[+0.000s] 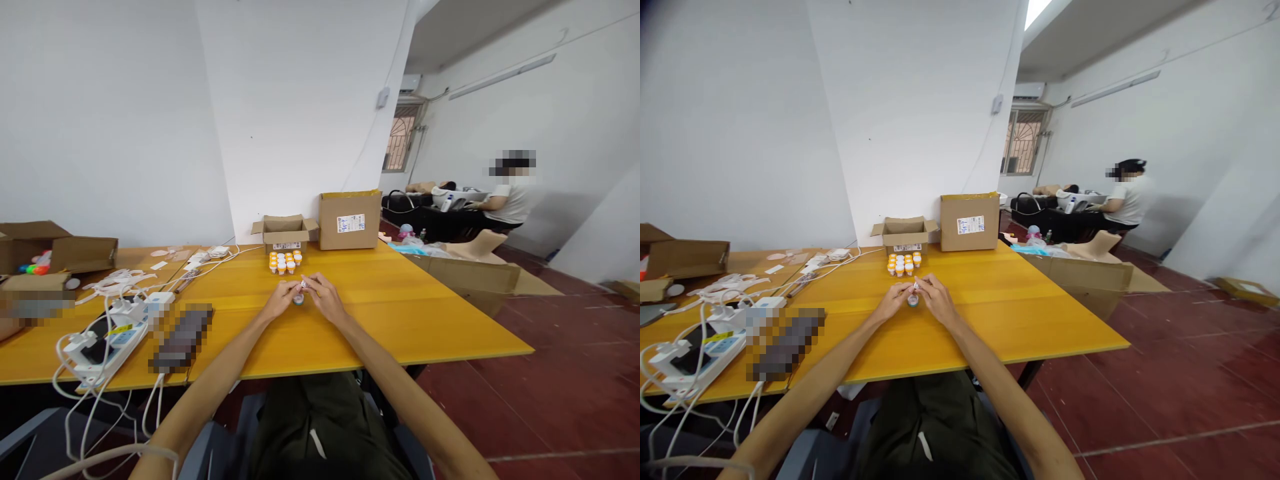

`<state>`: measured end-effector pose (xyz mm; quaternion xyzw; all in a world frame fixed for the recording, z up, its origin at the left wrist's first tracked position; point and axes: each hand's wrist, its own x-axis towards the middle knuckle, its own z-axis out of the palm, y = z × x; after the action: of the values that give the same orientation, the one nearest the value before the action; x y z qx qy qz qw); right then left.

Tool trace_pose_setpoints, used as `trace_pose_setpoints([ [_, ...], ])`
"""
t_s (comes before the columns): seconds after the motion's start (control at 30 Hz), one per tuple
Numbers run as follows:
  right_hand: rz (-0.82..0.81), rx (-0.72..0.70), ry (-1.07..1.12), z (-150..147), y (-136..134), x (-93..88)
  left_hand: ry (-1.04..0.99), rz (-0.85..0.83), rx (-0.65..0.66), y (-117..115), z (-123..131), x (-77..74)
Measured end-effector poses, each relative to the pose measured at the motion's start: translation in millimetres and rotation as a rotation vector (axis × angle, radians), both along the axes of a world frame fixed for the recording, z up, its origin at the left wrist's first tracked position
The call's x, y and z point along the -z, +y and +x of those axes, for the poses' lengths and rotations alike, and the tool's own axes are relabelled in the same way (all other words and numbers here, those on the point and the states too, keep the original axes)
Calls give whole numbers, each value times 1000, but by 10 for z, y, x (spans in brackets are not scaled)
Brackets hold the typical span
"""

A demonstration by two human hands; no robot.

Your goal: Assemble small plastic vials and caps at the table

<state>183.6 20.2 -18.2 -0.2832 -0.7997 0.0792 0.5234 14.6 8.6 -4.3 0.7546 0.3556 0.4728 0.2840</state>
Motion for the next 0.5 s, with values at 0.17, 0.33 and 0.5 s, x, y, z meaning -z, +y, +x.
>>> trace_pose_setpoints([
  [0.17,7,-31,-3,7,33,4,-45,10,-14,-62,41,-68],
  [0.33,-46,-94,-25,19,30,-8,-101,0,-20,-63,54,-72],
  [0.5,-129,-152,43,23,21,-29,-122,-5,-9,-71,57,-86],
])
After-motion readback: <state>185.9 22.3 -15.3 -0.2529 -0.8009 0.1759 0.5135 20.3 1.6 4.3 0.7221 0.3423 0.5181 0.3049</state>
